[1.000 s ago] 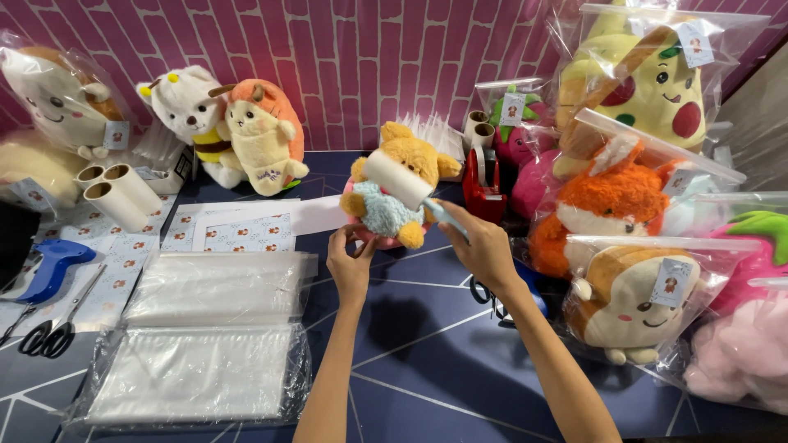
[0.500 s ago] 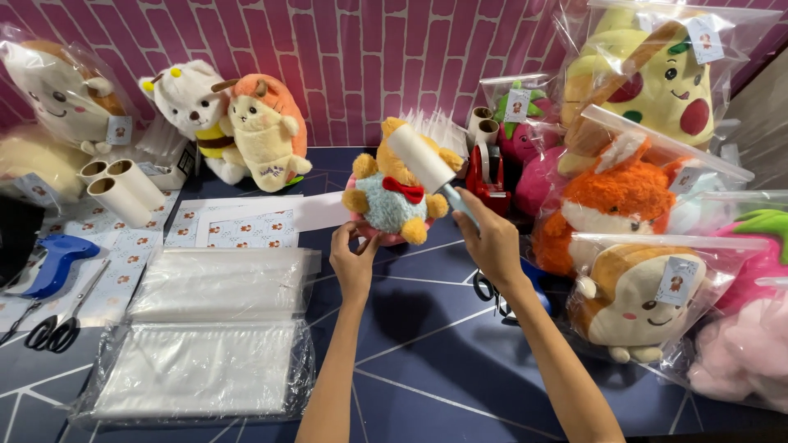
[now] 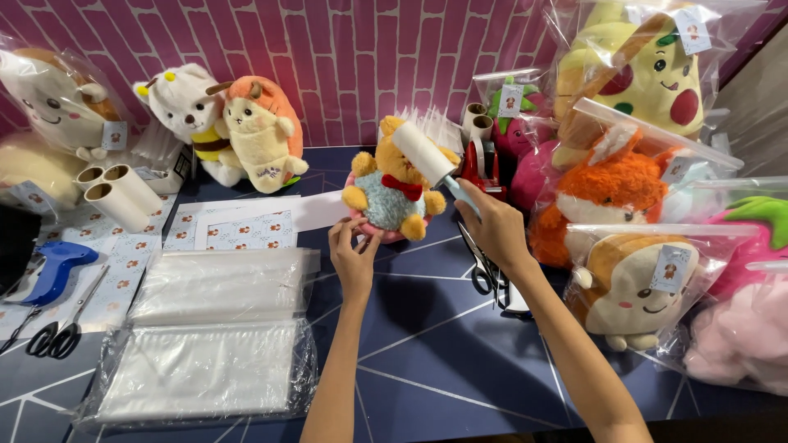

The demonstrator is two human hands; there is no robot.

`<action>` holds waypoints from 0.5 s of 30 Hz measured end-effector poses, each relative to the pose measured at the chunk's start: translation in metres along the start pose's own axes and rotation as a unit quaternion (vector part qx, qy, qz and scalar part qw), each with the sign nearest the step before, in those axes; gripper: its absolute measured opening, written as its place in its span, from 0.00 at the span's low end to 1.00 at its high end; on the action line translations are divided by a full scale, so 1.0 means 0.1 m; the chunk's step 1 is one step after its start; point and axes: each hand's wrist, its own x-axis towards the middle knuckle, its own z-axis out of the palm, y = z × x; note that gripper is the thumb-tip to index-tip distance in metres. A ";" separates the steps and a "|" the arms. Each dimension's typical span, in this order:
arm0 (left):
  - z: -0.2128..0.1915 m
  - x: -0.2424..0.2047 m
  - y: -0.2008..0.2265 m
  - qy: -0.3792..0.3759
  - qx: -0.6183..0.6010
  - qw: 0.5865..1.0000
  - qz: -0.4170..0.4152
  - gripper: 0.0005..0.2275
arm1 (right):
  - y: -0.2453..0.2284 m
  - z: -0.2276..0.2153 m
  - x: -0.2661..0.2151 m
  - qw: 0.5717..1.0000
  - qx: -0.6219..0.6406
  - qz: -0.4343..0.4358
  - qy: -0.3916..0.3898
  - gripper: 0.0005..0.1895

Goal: Cleaning a small yellow bear plush toy using a lint roller to remove debris.

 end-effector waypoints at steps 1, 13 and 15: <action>0.01 0.00 0.00 0.001 -0.001 1.000 0.001 0.15 | -0.06 -0.05 -0.02 1.000 -0.001 -0.001 0.001 0.16; -0.05 0.02 0.12 -0.010 -0.004 0.999 0.044 0.15 | -0.09 -0.04 0.01 1.000 -0.010 -0.018 -0.007 0.17; -0.03 0.03 0.04 -0.008 0.010 0.999 0.048 0.14 | -0.19 -0.03 -0.05 0.995 0.042 -0.027 -0.087 0.16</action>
